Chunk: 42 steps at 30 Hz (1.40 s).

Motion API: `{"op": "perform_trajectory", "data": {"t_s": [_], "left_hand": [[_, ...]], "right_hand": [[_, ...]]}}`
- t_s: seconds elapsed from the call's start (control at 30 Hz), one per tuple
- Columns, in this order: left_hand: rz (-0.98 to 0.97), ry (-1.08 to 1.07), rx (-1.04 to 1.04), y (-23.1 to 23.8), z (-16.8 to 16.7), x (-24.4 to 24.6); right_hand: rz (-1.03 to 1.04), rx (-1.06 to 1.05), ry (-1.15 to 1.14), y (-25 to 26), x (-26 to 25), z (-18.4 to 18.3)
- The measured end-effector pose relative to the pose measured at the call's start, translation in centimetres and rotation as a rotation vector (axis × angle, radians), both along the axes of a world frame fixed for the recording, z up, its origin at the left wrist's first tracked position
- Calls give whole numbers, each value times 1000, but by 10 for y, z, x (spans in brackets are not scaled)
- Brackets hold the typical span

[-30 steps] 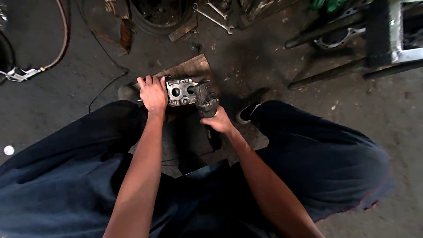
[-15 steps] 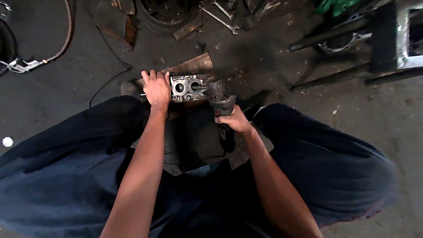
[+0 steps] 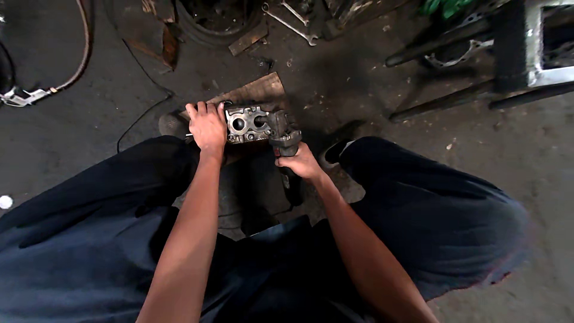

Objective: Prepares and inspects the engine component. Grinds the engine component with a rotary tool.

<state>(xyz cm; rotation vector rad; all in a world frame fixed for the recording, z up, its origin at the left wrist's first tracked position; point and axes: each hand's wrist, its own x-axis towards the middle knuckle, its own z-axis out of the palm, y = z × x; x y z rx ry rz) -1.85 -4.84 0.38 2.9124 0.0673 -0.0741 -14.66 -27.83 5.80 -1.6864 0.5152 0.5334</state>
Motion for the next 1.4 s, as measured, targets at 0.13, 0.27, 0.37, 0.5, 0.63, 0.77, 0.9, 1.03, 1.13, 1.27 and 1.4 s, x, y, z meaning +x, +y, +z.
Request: {"op": "perform_trajectory", "data": {"t_s": [0.13,0.27,0.37,0.5,0.63,0.77,0.9,1.03,1.13,1.27,1.4], "left_hand": [[1,15,-20,0,5,2],[2,17,-9,0,3,5],[8,35,7,-1,3,6],[-3,8,10,0,3,1],[-4,-11,16,0,1,-3],[0,-8,11,0,2,1],[11,15,-4,-1,5,2],[10,3,-7,0,2,-1],[-5,-22,-6,1,1,-4],[-12,-31,11,1,-1,-8],[-14,-47,27,0,-1,-9]], "right_hand": [[55,-31,-5,-13,0,13],[60,-17,12,-29,-2,29],[59,-32,8,-23,0,26],[76,-67,-1,-7,5,17],[82,-71,12,-3,4,4],[70,-60,0,-10,0,7],[133,-118,6,-25,-1,26],[165,-158,20,-27,2,33],[151,-138,8,-17,5,23],[156,-127,-5,-15,4,16],[178,-122,3,-28,1,32]]}}
